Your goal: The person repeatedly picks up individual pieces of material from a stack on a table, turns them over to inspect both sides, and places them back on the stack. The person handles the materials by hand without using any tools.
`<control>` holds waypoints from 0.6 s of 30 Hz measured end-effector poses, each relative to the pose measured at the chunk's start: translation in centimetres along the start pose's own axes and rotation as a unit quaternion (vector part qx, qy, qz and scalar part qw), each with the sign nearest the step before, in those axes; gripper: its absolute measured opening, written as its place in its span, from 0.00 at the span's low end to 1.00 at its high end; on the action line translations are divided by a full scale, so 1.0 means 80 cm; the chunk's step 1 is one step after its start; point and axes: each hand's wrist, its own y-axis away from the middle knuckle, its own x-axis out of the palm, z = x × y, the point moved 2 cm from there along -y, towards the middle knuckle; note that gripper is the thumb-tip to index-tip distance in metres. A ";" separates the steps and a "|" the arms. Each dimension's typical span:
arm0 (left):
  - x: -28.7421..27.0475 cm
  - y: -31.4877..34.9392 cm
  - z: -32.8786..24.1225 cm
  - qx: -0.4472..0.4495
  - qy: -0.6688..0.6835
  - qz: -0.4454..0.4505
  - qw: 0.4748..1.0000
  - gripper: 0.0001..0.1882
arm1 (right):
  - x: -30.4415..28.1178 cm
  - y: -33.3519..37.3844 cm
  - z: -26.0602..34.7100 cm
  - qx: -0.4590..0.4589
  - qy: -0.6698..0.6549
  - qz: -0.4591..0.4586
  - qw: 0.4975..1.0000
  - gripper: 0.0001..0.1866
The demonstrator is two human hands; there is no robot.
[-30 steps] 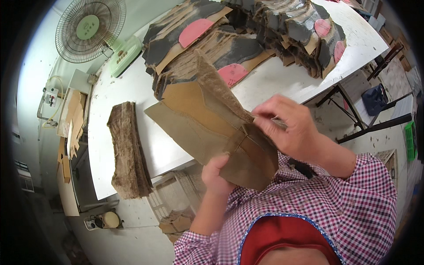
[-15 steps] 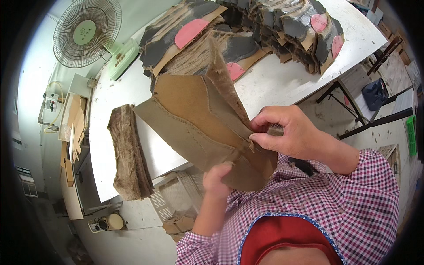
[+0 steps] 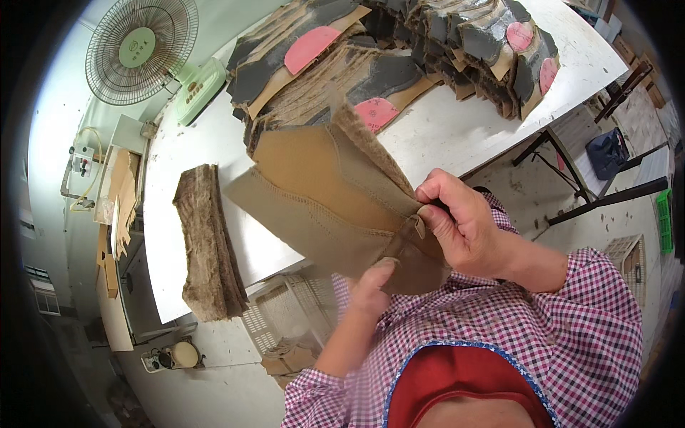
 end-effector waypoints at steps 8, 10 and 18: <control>-0.039 -0.053 -0.061 0.084 0.246 0.000 0.966 0.28 | -0.008 -0.011 -0.009 -0.066 0.038 0.074 0.994 0.07; -0.043 -0.054 -0.051 0.046 0.234 -0.046 0.970 0.26 | 0.002 0.002 -0.025 -0.026 0.024 0.081 0.996 0.07; -0.042 -0.051 -0.034 0.016 0.343 0.027 0.939 0.27 | -0.007 0.013 -0.043 0.107 -0.029 0.120 0.987 0.13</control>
